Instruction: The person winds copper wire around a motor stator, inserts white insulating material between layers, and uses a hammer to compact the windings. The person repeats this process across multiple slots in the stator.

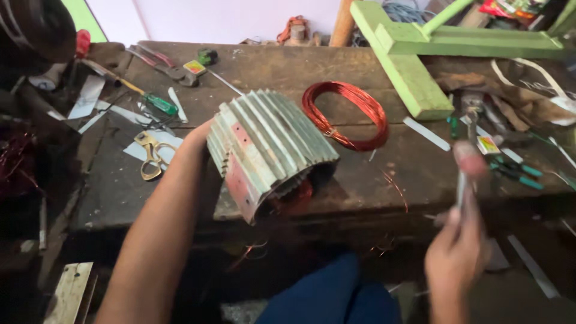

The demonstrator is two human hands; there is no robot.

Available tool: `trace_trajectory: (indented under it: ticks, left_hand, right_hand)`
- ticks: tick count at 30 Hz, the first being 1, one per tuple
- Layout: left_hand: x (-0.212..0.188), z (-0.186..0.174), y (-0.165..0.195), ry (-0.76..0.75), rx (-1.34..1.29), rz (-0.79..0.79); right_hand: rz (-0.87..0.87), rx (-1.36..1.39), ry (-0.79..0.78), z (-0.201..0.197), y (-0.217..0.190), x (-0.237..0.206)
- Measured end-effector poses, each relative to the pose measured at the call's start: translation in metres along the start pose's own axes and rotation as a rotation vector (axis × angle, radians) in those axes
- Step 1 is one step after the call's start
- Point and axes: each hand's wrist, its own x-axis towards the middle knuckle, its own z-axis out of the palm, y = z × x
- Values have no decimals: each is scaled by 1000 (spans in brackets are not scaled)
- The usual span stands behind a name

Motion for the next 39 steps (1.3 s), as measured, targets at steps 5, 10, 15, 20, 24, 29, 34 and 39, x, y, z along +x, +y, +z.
trace_trajectory:
  ticks: [5, 10, 15, 20, 24, 29, 34, 39]
  left_hand:
    - [-5, 1, -3, 3, -44, 108]
    - [-40, 15, -25, 249, 38, 363]
    - [-96, 128, -51, 1127, 573, 693]
    - [-141, 212, -53, 931, 684, 870]
    - [-163, 226, -45, 921, 587, 719]
    - [-200, 256, -63, 799, 692, 569]
    - [-224, 247, -51, 872, 1665, 906]
    - [-209, 237, -46, 445, 1872, 657]
  right_hand:
    - [44, -522, -229, 13, 23, 84]
    - [-308, -391, 98, -24, -58, 90]
    - [-407, 453, -162, -4, -201, 17]
    - [-334, 684, -141, 53, -229, 2]
    - [-453, 760, -167, 70, -204, 19]
    - [-615, 1036, -431, 69, -184, 74]
    - [-673, 517, -209, 27, -170, 50]
    - [-738, 440, -433, 17, -168, -1]
